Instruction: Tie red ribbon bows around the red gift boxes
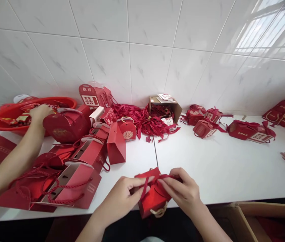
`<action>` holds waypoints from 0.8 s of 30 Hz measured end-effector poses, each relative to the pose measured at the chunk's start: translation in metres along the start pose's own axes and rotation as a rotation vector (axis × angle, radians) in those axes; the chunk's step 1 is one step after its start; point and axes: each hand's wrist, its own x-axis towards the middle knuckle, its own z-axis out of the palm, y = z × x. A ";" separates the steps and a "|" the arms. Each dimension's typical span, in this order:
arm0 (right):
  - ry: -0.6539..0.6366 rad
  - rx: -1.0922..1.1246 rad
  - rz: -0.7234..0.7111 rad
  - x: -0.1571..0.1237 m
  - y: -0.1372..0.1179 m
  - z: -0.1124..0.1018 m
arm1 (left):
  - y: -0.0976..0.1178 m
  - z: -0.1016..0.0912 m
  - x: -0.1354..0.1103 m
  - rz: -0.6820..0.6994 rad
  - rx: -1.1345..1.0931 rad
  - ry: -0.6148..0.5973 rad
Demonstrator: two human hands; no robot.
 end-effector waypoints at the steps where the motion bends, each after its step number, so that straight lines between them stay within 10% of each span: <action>1: 0.019 -0.008 -0.027 0.001 0.000 0.003 | 0.002 0.005 -0.002 0.046 0.045 0.080; 8: 0.315 0.008 0.093 0.017 0.001 0.016 | -0.008 0.018 0.003 0.228 0.210 0.424; 17: 0.083 0.169 0.073 0.025 -0.009 0.025 | -0.016 0.030 0.010 0.384 0.629 0.673; 24: -0.149 0.338 0.466 0.025 -0.020 0.034 | -0.022 0.035 0.010 0.380 0.663 0.638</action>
